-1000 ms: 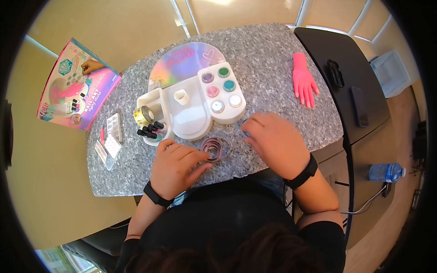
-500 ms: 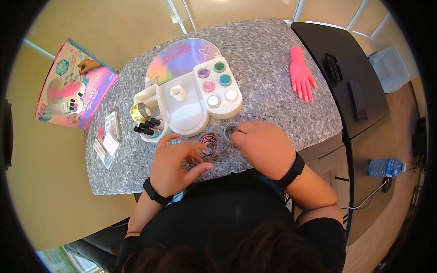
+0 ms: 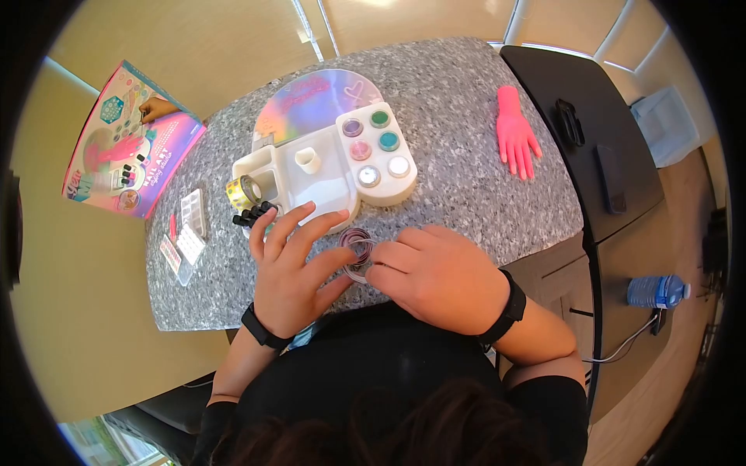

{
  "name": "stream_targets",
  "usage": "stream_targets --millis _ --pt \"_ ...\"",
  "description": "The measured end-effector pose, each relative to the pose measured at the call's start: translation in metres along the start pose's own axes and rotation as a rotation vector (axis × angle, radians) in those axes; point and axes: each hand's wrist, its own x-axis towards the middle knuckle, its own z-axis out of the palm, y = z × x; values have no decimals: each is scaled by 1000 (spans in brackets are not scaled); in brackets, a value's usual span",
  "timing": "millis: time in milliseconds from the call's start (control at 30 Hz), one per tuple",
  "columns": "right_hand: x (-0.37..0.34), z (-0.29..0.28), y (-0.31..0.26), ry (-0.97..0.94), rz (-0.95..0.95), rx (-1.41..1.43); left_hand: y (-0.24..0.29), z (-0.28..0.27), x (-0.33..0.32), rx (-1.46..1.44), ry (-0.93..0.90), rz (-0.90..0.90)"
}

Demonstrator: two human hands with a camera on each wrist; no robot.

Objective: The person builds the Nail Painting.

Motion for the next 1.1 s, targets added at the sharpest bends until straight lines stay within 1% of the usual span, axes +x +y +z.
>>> stream_targets --millis 33,67,133,267,333,567,633,767,933,1100 --pt "1 1 0 9 -20 -3 -2 2 -1 60 0 -16" --pt "2 3 0 10 -20 -4 -3 3 -2 62 1 -15" --pt "4 5 1 -30 25 -32 -8 6 -5 147 15 -8" --pt "5 12 3 -35 31 -29 -17 7 -10 148 24 -13" --pt "6 14 4 -41 63 -18 -18 7 -11 173 30 -33" --pt "8 14 5 -32 48 -59 -24 12 -12 200 55 -42" --pt "8 11 1 -123 139 -48 -25 14 -13 211 66 -72" --pt "11 9 -3 -140 174 -13 -24 14 -12 211 88 -95" --pt "15 6 -5 -180 236 45 -25 15 -12 201 61 -97" --pt "13 12 -3 -177 226 89 -26 17 -13 196 27 -102"
